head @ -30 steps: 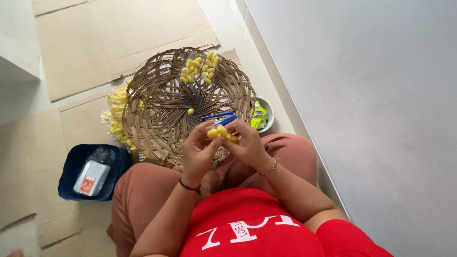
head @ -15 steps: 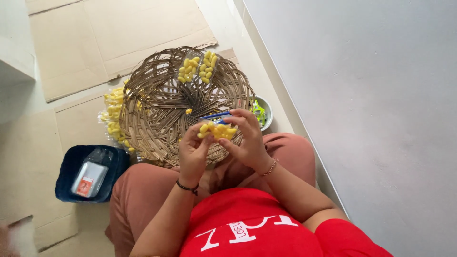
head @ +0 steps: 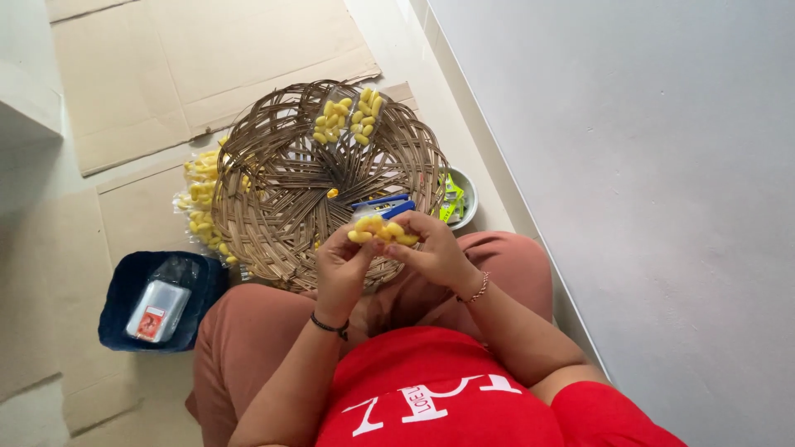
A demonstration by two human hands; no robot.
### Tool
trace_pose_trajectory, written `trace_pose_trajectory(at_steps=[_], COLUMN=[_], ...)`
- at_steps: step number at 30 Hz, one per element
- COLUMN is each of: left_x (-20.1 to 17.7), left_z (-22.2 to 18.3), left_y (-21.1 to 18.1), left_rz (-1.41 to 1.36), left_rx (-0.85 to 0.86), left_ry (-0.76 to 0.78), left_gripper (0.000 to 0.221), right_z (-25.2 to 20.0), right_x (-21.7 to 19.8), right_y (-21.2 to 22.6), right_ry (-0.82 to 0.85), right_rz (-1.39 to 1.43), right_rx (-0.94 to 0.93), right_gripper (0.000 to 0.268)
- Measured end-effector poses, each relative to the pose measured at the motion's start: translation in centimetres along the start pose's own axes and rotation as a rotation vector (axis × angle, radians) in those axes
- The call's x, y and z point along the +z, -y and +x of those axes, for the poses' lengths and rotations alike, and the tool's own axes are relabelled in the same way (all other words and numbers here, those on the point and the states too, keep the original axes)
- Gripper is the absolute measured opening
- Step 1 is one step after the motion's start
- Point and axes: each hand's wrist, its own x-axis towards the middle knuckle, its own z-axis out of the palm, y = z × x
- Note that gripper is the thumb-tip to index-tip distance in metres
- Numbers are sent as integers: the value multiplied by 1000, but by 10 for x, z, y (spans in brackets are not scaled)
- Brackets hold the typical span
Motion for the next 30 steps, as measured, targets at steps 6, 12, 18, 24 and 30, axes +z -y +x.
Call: trace_pose_trajectory(at_steps=[6, 12, 18, 24, 30], left_x=[4, -10, -8, 2, -12], left_z=[5, 4, 8, 9, 5], left_y=[-12, 16, 21, -18, -2], left_rz=[-76, 20, -21, 35, 160], left_rx=[-24, -20, -146, -111, -70], left_ry=[17, -16, 22, -32, 28], left_gripper=[23, 12, 52, 21, 17], right_z=[0, 1, 7, 7, -2], right_x=[1, 8, 4, 9, 10], right_y=[3, -7, -17, 13, -18], right_ry=[-64, -28, -288, 3, -54], right_rz=[-47, 63, -370, -589, 15], right_rx=[-24, 55, -422, -515, -43], right_gripper=[20, 34, 25, 46, 59])
